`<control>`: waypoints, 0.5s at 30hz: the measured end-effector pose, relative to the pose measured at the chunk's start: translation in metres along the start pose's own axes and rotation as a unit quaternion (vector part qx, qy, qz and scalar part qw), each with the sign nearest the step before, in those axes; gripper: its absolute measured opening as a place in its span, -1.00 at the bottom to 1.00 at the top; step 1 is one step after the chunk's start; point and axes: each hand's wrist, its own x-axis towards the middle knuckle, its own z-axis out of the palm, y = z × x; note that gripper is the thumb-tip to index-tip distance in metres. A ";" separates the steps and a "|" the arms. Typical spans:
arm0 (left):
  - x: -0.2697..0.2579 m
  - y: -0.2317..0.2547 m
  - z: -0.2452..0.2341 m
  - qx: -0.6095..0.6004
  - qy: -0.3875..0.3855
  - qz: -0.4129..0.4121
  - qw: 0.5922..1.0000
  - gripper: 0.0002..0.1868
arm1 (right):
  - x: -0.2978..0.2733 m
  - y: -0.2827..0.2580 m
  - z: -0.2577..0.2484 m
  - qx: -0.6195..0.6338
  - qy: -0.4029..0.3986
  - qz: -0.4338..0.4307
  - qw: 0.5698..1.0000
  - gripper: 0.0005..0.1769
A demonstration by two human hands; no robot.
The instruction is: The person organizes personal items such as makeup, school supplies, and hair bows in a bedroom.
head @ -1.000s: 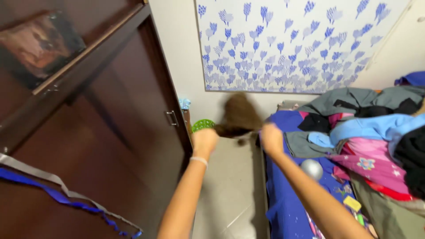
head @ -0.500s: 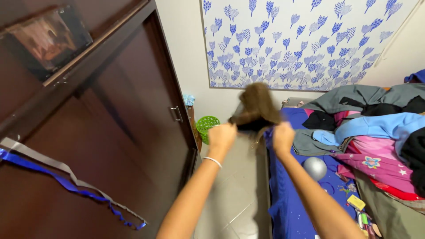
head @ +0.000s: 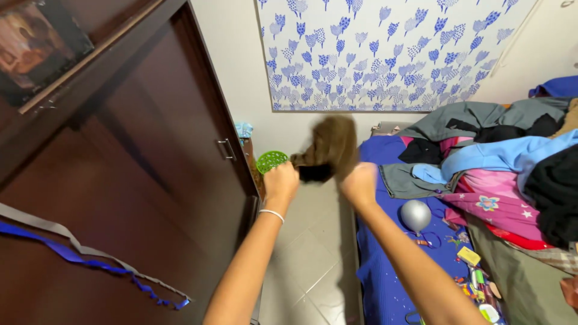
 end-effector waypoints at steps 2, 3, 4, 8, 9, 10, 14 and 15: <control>0.000 0.002 -0.012 -0.010 0.010 0.012 1.000 -0.69 | 0.009 -0.011 -0.019 0.123 0.164 0.274 0.940 -0.83; -0.003 0.001 -0.019 -0.018 0.019 0.024 0.999 -0.66 | 0.013 -0.020 -0.026 0.233 0.307 0.517 0.765 -0.76; -0.004 -0.005 -0.013 -0.016 0.017 0.021 0.999 -0.66 | 0.010 -0.024 -0.031 0.234 0.304 0.517 0.765 -0.76; -0.005 -0.001 -0.015 -0.026 0.028 0.012 0.999 -0.74 | -0.010 -0.020 -0.023 0.134 0.224 0.339 0.904 -0.83; -0.011 -0.002 -0.024 -0.025 0.027 0.029 0.999 -0.72 | -0.017 -0.022 -0.009 0.223 0.262 0.490 0.801 -0.82; -0.014 -0.004 -0.023 -0.023 0.026 0.027 0.999 -0.72 | -0.025 -0.018 -0.002 0.225 0.260 0.490 0.801 -0.82; -0.011 -0.001 -0.020 -0.119 0.128 0.108 0.979 -0.70 | -0.033 -0.007 -0.012 0.065 0.083 0.152 0.983 -0.94; -0.012 -0.004 -0.022 -0.192 0.195 0.142 0.951 -0.68 | -0.029 -0.011 -0.020 0.099 0.083 0.027 0.991 -0.91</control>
